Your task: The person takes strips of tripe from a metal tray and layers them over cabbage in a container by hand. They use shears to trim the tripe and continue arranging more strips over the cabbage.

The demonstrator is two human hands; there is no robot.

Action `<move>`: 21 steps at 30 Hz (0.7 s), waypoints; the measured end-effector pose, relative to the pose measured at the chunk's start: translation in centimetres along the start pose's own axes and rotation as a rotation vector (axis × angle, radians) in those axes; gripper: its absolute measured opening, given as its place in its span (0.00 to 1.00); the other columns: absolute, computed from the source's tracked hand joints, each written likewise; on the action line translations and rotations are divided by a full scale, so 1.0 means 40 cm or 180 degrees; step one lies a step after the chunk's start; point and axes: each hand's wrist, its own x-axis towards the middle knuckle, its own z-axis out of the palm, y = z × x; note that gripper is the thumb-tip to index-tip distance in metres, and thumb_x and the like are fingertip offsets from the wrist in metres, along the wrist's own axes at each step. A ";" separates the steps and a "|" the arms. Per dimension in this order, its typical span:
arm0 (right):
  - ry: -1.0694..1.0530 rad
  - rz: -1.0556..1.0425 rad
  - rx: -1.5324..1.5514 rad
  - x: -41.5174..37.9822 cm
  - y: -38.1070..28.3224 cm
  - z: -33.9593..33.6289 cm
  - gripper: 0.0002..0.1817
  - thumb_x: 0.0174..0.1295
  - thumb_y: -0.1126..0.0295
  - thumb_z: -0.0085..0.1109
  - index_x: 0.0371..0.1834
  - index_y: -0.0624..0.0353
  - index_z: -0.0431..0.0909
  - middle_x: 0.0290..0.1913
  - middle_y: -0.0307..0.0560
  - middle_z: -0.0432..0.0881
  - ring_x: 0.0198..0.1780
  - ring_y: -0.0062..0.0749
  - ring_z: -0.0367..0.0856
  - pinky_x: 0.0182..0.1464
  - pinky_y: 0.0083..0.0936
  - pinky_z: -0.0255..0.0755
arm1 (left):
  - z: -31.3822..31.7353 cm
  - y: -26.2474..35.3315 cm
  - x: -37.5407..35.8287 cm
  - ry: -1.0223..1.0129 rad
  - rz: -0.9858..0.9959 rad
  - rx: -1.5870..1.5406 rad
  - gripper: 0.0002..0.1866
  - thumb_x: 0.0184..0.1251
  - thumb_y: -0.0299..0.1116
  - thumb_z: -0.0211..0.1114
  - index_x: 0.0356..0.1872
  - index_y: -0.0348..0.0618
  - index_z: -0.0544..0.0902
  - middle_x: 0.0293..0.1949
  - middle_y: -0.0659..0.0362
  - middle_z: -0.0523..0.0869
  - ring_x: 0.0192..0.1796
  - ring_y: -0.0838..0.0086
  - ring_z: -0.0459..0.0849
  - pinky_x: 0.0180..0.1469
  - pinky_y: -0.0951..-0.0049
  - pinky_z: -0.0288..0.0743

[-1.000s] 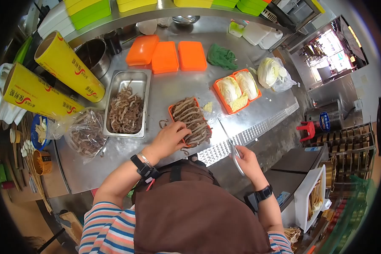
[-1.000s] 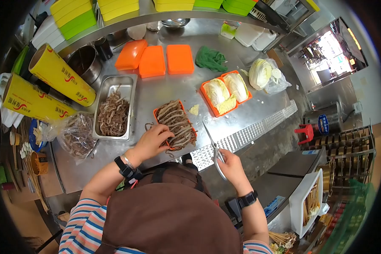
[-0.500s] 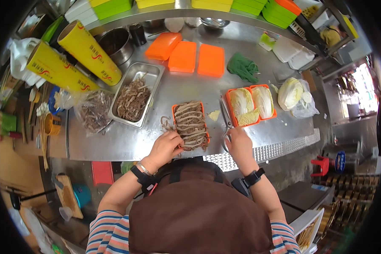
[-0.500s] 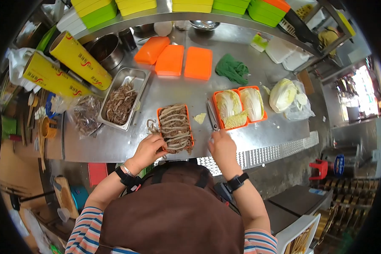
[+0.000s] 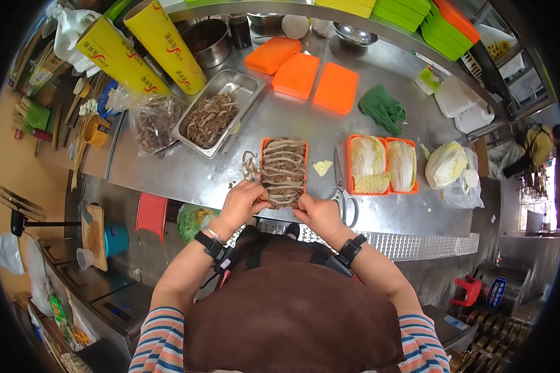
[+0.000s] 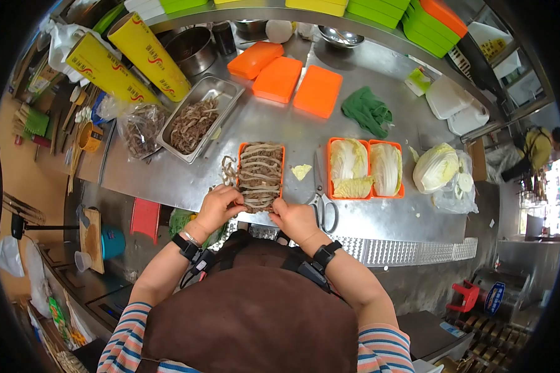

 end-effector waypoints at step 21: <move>0.0237 0.1558 0.0901 -0.075 -0.021 -0.105 0.10 0.61 0.65 0.66 0.32 0.59 0.77 0.22 0.46 0.79 0.23 0.36 0.79 0.28 0.29 0.72 | -0.071 -0.115 0.065 -0.0929 -0.0348 0.0721 0.32 0.41 0.33 0.80 0.53 0.47 0.79 0.53 0.55 0.79 0.57 0.55 0.76 0.58 0.60 0.74</move>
